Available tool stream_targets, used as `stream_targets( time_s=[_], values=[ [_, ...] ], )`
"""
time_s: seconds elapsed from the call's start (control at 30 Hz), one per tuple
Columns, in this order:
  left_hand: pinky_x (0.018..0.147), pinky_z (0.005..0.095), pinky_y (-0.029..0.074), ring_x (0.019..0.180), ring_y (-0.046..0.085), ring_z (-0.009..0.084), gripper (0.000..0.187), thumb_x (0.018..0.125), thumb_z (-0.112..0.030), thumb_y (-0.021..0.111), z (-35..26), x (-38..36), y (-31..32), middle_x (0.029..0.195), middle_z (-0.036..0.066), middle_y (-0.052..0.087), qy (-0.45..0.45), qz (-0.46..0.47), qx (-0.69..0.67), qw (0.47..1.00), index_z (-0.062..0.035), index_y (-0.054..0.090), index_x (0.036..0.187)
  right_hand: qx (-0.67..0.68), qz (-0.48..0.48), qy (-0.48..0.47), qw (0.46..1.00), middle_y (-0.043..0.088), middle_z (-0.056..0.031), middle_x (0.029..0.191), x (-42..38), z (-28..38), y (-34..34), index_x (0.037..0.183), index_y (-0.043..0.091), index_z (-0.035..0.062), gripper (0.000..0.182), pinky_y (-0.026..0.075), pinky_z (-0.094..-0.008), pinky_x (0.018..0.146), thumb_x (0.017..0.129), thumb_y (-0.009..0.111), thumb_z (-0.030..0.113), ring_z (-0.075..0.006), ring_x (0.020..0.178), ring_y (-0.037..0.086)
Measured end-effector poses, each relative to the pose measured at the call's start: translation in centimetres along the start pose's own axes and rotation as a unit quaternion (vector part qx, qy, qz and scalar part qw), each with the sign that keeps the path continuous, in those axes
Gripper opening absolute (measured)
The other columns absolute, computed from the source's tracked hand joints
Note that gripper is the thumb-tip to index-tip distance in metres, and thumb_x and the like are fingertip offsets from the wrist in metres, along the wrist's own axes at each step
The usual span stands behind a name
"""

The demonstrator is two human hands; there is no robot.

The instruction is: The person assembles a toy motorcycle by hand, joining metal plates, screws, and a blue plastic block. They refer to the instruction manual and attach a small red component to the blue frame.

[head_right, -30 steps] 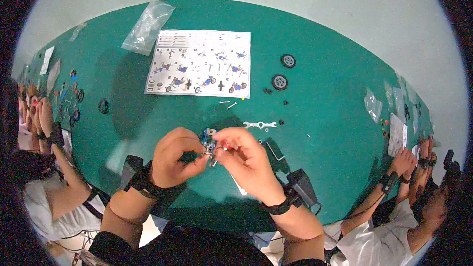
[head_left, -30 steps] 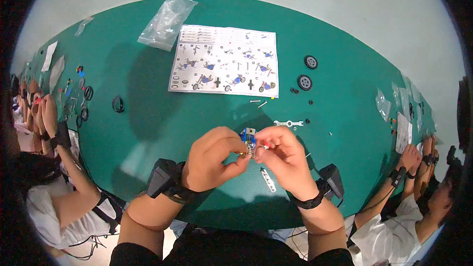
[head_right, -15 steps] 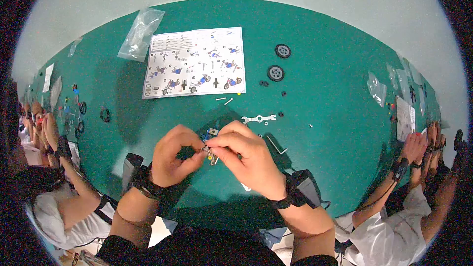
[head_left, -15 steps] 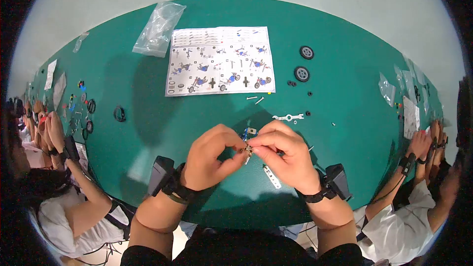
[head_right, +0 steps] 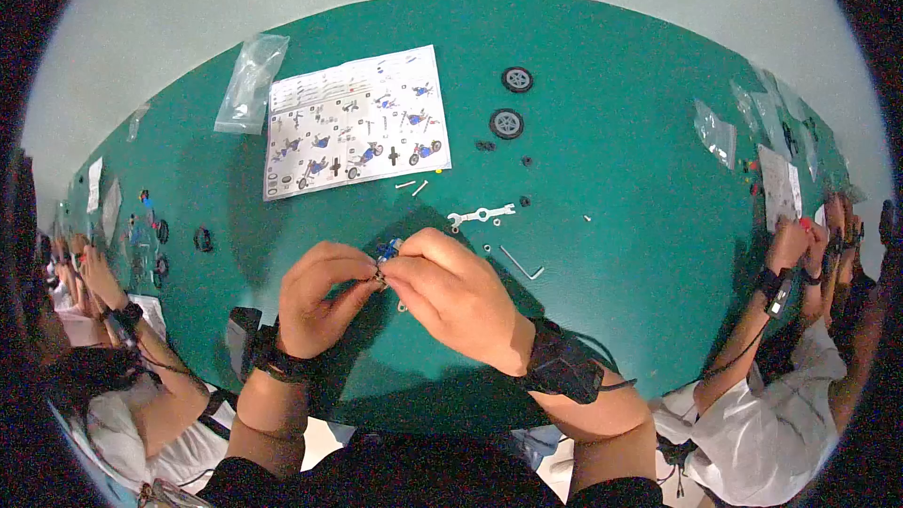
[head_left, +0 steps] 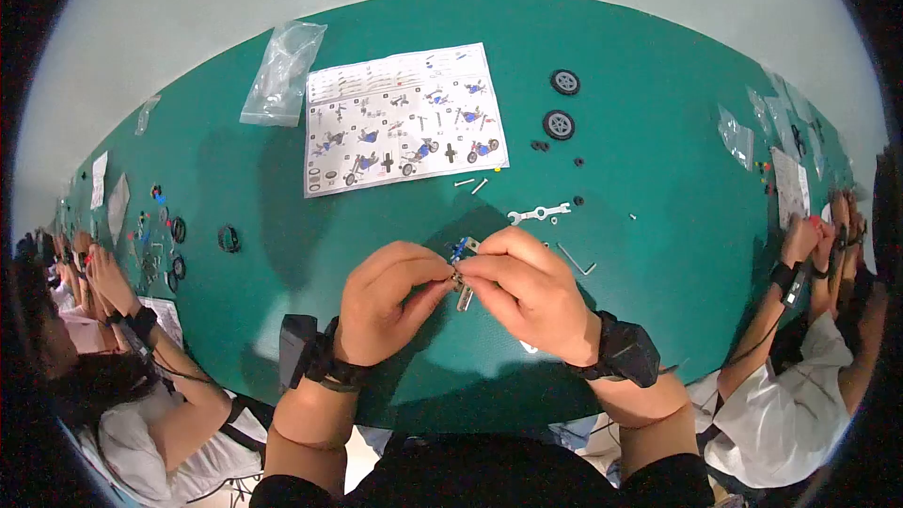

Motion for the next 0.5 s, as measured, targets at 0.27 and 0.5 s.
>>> stream_targets(
  time_s=[0.27, 0.5],
  values=[
    [0.065, 0.0313, 0.051, 0.076, 0.063, 0.0248, 0.024, 0.070, 0.002, 0.075, -0.44, -0.04, 0.23, 0.087, 0.010, 0.065, 0.006, -0.023, 0.028, 0.999, -0.0042, 0.063, 0.089, 0.024, -0.042, 0.004, 0.999, 0.057, -0.0104, 0.088, -0.13, 0.05, 0.07, 0.093, 0.063, 0.0005, 0.022, 0.049, -0.0309, 0.062, 0.072, 0.067, -0.006, -0.0234, 0.073, 0.059],
    [0.067, 0.0309, 0.052, 0.078, 0.064, 0.0249, 0.025, 0.069, 0.002, 0.075, -0.58, -0.23, 0.03, 0.089, 0.011, 0.065, 0.001, -0.037, 0.013, 0.999, -0.0043, 0.063, 0.091, 0.006, -0.042, -0.022, 0.999, 0.055, -0.0105, 0.090, -0.16, 0.44, 0.14, 0.094, 0.060, 0.0016, 0.023, 0.050, -0.0339, 0.063, 0.072, 0.067, -0.003, -0.0260, 0.074, 0.059]
  ],
)
Point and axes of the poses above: each hand's wrist, its own x-axis towards the middle knuckle, its own y-axis out of the palm, z = x × y, the point moved 5 cm from there along x, towards the middle knuckle
